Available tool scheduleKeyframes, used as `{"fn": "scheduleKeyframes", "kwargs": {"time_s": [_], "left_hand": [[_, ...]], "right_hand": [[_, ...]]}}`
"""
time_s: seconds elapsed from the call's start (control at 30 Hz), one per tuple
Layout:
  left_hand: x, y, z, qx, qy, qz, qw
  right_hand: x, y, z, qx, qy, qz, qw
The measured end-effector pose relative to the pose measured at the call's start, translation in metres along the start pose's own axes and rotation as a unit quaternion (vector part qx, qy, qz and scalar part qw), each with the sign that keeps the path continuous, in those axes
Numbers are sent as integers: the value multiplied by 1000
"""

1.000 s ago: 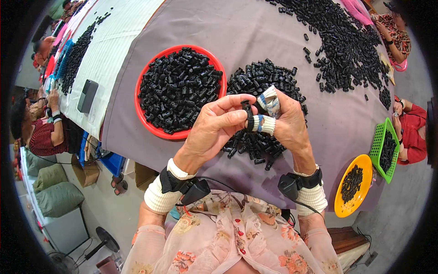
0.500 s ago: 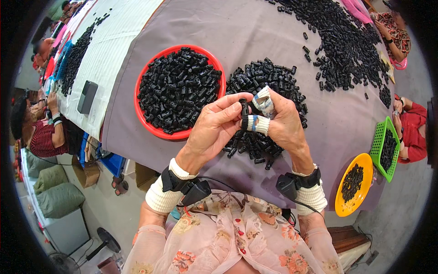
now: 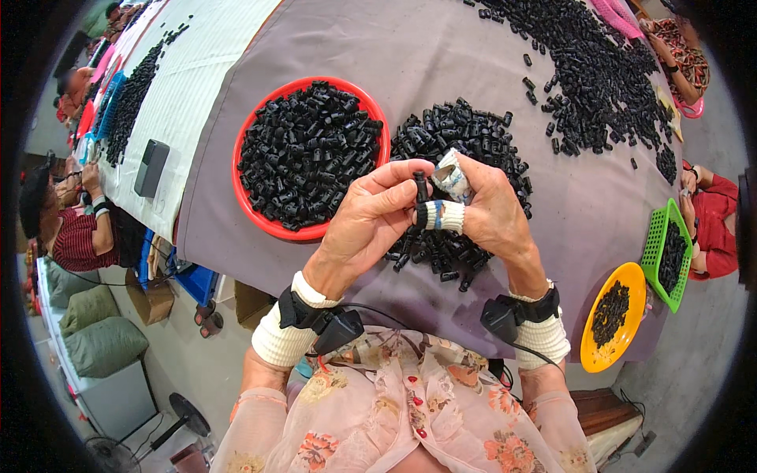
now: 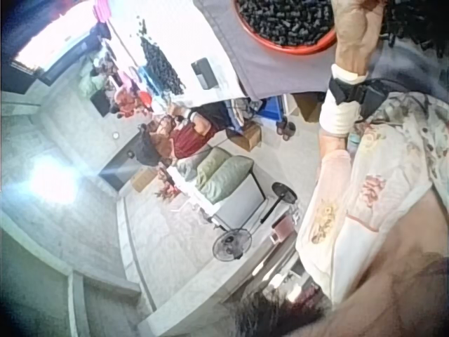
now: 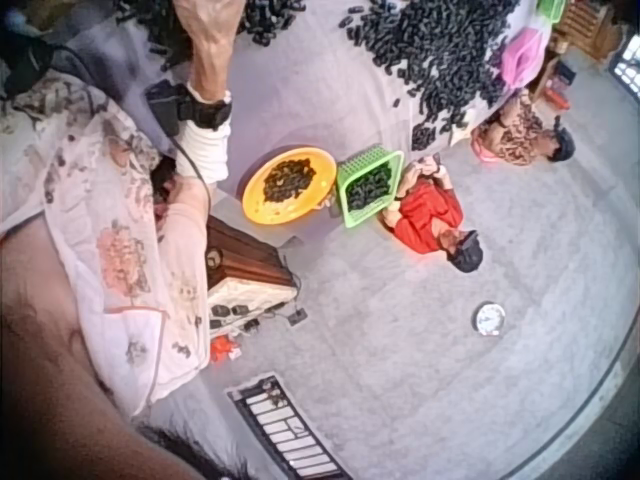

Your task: Assembling or sorting small black shoe components at a production table.

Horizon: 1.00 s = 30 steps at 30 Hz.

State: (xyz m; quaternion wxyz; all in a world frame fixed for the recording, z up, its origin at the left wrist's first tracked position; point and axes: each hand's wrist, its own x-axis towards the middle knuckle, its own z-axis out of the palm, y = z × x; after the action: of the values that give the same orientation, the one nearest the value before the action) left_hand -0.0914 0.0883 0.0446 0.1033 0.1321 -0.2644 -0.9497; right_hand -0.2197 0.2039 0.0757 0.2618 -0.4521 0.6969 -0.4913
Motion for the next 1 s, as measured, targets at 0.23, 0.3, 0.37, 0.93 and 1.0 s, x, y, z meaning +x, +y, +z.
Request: {"fn": "scheduleKeyframes", "kwargs": {"time_s": [0.23, 0.3, 0.37, 0.93, 1.0], "left_hand": [[0, 0, 2, 1, -19, 4, 1000], [0, -1, 4, 3, -21, 8, 1000], [0, -1, 3, 4, -8, 7, 1000], [-1, 0, 5, 31, 27, -1, 999], [-1, 0, 5, 30, 27, -2, 999]], "right_hand": [[1, -2, -3, -9, -40, 24, 999], [2, -2, -3, -4, -49, 32, 998], [2, -2, -4, -17, -57, 29, 998], [4, 2, -2, -21, -77, 30, 996], [4, 4, -2, -20, -75, 25, 997]]}}
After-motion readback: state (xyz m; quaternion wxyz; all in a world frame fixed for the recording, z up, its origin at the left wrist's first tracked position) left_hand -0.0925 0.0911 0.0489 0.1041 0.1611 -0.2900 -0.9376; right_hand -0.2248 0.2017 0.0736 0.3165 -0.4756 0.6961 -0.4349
